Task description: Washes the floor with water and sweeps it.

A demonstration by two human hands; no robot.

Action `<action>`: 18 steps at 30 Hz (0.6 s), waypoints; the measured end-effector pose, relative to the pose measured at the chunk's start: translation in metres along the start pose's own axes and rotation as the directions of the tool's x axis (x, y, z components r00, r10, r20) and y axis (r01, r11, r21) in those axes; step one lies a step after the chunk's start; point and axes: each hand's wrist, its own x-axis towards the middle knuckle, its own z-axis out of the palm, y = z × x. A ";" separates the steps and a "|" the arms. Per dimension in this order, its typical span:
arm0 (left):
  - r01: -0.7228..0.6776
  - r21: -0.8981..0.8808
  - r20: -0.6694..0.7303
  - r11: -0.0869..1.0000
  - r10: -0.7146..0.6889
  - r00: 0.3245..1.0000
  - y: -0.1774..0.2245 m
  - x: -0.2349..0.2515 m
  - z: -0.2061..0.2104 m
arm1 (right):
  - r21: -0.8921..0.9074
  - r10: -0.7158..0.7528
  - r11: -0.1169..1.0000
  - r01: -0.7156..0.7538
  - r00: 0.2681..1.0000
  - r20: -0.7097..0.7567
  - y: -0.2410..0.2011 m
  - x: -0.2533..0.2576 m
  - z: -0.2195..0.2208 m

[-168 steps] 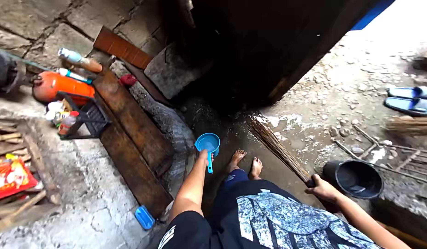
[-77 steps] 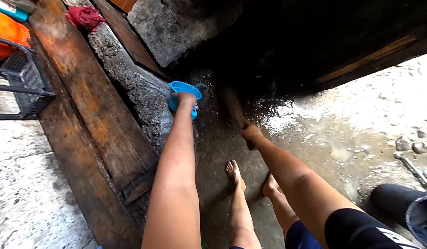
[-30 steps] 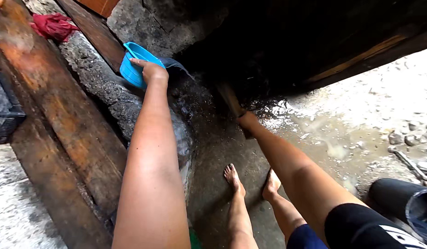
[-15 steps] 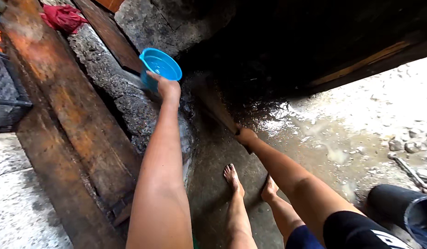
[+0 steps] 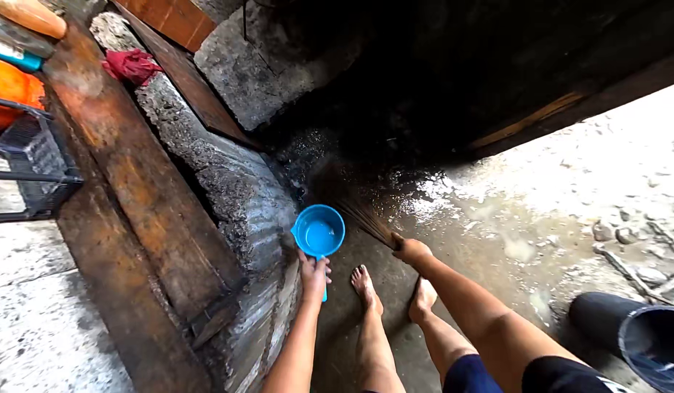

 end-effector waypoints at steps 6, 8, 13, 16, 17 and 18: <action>0.029 -0.025 0.004 0.999 -0.029 1.000 -0.025 -0.048 -0.013 | 0.563 0.209 0.818 -0.120 0.973 -0.097 0.058 -0.005 -0.026; 0.032 -0.053 -0.010 0.998 -0.032 0.999 -0.035 -0.059 -0.013 | 0.574 0.173 0.814 -0.090 0.981 -0.092 0.039 -0.025 -0.005; 0.087 -0.077 -0.059 0.993 -0.091 0.994 -0.047 -0.090 -0.007 | 0.008 0.022 1.000 -0.023 0.997 0.076 0.027 -0.060 0.043; 0.085 -0.069 -0.039 0.994 -0.088 0.995 -0.046 -0.102 -0.010 | 0.124 0.131 0.984 -0.128 0.991 -0.014 0.071 -0.054 0.028; 0.078 -0.067 -0.040 0.995 -0.081 0.996 -0.047 -0.105 -0.012 | 0.269 0.183 0.948 -0.170 0.983 -0.021 0.087 -0.055 0.023; 0.073 -0.068 -0.048 0.995 -0.077 0.996 -0.049 -0.107 -0.014 | 0.410 0.219 0.892 -0.191 0.976 -0.021 0.099 -0.056 0.023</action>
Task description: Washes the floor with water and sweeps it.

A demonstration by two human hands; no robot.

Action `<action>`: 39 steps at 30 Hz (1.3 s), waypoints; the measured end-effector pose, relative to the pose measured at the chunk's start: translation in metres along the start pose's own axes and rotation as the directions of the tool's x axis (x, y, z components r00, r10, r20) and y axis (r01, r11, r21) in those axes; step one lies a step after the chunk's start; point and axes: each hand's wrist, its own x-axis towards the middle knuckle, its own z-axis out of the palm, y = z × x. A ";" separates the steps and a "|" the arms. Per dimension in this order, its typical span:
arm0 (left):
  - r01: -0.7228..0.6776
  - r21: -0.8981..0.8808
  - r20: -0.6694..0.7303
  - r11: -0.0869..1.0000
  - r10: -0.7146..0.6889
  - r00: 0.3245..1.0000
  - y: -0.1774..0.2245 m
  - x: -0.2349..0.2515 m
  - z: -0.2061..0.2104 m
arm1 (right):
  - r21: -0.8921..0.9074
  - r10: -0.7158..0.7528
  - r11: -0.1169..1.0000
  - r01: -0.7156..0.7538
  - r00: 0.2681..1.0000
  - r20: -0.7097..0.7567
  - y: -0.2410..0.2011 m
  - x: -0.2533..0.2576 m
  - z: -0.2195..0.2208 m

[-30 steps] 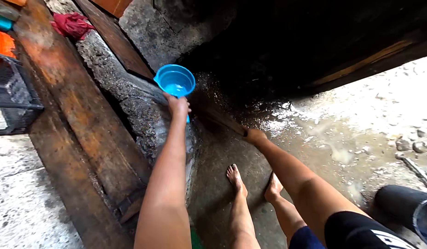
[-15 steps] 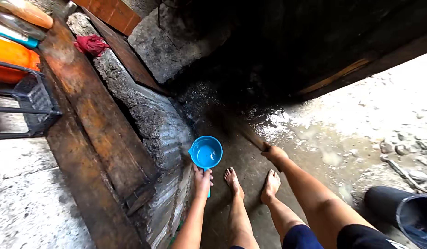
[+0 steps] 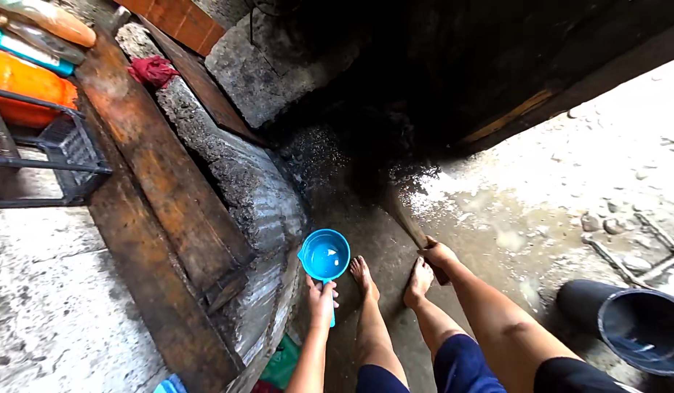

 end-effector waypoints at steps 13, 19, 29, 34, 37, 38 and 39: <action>0.066 -0.032 -0.008 0.997 -0.067 0.998 0.000 -0.029 0.009 | -0.002 0.076 0.997 -0.076 0.997 -0.013 0.062 -0.040 -0.025; 0.044 -0.067 -0.047 0.997 -0.047 0.998 0.000 -0.038 0.017 | -0.247 -0.034 0.967 0.065 0.991 0.129 0.050 -0.100 -0.004; 0.016 0.153 -0.053 0.988 -0.008 0.999 0.028 -0.072 0.028 | 0.125 0.034 0.991 -0.038 0.999 0.028 0.082 -0.089 -0.059; 0.055 -0.019 -0.099 0.998 -0.056 0.994 0.007 -0.085 0.022 | -0.074 -0.106 0.991 0.108 0.994 0.041 0.045 -0.118 -0.062; 0.078 -0.034 -0.108 0.996 -0.081 0.991 -0.006 -0.094 0.021 | -0.330 -0.163 0.919 0.217 0.969 0.185 -0.003 -0.115 -0.027; 0.082 -0.025 -0.104 0.996 -0.084 0.991 -0.009 -0.095 0.019 | -0.377 -0.187 0.889 0.258 0.958 0.216 -0.018 -0.108 -0.012; 0.083 -0.017 -0.103 0.996 -0.084 0.991 -0.012 -0.096 0.018 | -0.428 -0.210 0.853 0.298 0.948 0.241 -0.033 -0.101 -0.002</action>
